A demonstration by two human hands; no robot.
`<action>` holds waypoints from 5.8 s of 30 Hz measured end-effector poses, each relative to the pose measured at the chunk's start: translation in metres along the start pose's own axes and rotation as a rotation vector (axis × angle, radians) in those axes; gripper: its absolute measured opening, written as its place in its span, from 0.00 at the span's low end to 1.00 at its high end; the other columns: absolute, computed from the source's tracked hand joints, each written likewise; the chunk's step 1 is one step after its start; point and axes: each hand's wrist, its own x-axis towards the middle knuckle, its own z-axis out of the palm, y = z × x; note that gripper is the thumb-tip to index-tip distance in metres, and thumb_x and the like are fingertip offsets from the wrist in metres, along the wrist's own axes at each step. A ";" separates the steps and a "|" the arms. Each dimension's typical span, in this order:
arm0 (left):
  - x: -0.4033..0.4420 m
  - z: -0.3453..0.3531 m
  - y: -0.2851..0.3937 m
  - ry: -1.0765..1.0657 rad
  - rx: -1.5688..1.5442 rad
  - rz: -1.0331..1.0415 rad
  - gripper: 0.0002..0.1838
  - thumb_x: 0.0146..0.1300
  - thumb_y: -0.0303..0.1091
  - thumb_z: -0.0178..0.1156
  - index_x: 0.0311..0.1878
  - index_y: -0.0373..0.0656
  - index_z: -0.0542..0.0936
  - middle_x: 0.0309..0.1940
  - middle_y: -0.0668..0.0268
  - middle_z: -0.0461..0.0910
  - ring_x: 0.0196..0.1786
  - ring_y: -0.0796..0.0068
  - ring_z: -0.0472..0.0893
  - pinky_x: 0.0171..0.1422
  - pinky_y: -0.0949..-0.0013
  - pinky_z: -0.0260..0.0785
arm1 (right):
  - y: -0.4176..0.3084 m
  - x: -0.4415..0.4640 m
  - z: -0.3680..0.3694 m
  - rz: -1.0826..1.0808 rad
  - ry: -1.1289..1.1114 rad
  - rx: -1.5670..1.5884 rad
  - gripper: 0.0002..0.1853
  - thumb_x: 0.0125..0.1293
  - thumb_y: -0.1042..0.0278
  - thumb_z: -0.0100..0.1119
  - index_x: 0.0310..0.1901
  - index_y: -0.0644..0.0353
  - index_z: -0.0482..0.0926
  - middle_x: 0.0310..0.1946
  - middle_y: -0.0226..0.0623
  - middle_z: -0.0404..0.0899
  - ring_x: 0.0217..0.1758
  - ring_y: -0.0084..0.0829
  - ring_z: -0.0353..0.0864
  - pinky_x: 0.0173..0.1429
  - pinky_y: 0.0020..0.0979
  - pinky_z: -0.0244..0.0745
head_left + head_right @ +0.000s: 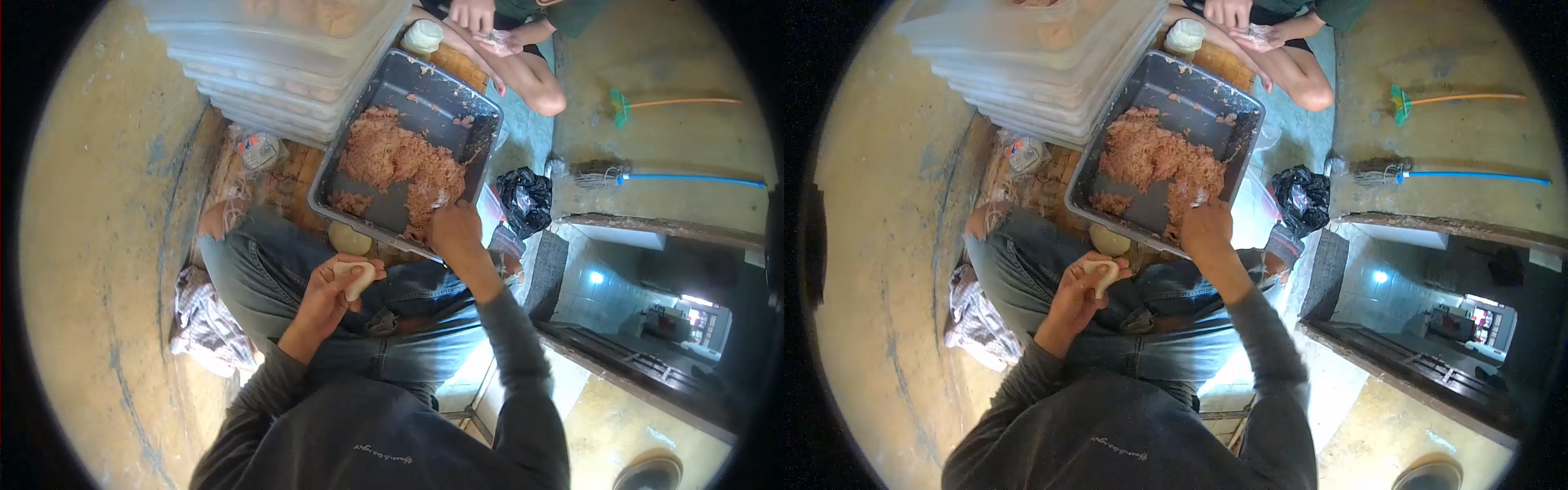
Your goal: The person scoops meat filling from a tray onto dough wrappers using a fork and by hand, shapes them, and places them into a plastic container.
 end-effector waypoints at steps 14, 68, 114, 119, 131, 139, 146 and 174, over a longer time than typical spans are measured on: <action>0.051 -0.044 0.028 0.252 0.899 0.679 0.21 0.78 0.39 0.59 0.61 0.29 0.81 0.53 0.54 0.84 0.60 0.63 0.82 0.67 0.62 0.74 | -0.021 0.061 0.018 -0.067 -0.151 0.236 0.12 0.50 0.69 0.68 0.38 0.60 0.89 0.38 0.49 0.88 0.44 0.46 0.89 0.41 0.49 0.82; 0.018 0.010 0.096 0.201 0.103 0.423 0.28 0.84 0.42 0.44 0.77 0.32 0.64 0.72 0.50 0.73 0.72 0.60 0.76 0.74 0.56 0.72 | -0.030 0.098 0.099 -0.135 -0.134 0.564 0.14 0.67 0.57 0.66 0.37 0.60 0.91 0.32 0.51 0.87 0.39 0.52 0.88 0.45 0.50 0.82; 0.114 -0.003 -0.002 -0.250 0.059 0.179 0.25 0.77 0.33 0.56 0.73 0.35 0.70 0.71 0.55 0.75 0.71 0.66 0.76 0.77 0.63 0.68 | -0.077 -0.107 0.036 0.199 0.821 0.879 0.17 0.61 0.71 0.63 0.52 0.62 0.79 0.40 0.47 0.82 0.39 0.49 0.86 0.40 0.46 0.82; 0.130 -0.017 -0.003 -0.198 -0.017 0.098 0.10 0.79 0.33 0.58 0.57 0.39 0.77 0.36 0.71 0.77 0.34 0.87 0.76 0.36 0.82 0.68 | -0.052 -0.080 0.072 0.333 0.574 0.750 0.16 0.59 0.72 0.63 0.50 0.61 0.80 0.40 0.47 0.84 0.38 0.48 0.87 0.38 0.46 0.83; 0.114 -0.009 0.008 -0.099 0.211 0.127 0.19 0.81 0.43 0.56 0.65 0.41 0.74 0.54 0.64 0.76 0.55 0.74 0.75 0.59 0.68 0.68 | -0.040 -0.127 0.011 0.459 0.725 1.002 0.07 0.69 0.65 0.63 0.41 0.59 0.86 0.29 0.49 0.85 0.34 0.55 0.86 0.39 0.52 0.82; 0.088 0.027 0.012 -0.039 0.171 0.131 0.20 0.80 0.45 0.57 0.66 0.42 0.76 0.57 0.63 0.81 0.59 0.73 0.81 0.66 0.66 0.73 | -0.069 -0.110 0.016 0.217 0.696 0.883 0.09 0.71 0.64 0.63 0.46 0.59 0.82 0.34 0.44 0.85 0.34 0.49 0.86 0.38 0.47 0.81; 0.104 -0.014 0.014 -0.123 0.167 0.117 0.24 0.78 0.47 0.59 0.67 0.40 0.76 0.61 0.60 0.79 0.63 0.70 0.80 0.70 0.62 0.71 | -0.086 -0.109 0.036 0.171 0.681 0.740 0.10 0.69 0.64 0.62 0.47 0.58 0.80 0.35 0.38 0.82 0.35 0.45 0.86 0.37 0.44 0.81; 0.088 -0.003 0.010 -0.051 0.177 0.103 0.26 0.80 0.51 0.57 0.64 0.36 0.77 0.63 0.58 0.79 0.64 0.68 0.78 0.72 0.62 0.70 | -0.087 -0.108 0.038 0.153 0.671 0.884 0.11 0.68 0.64 0.64 0.49 0.58 0.83 0.41 0.41 0.85 0.41 0.48 0.87 0.44 0.47 0.83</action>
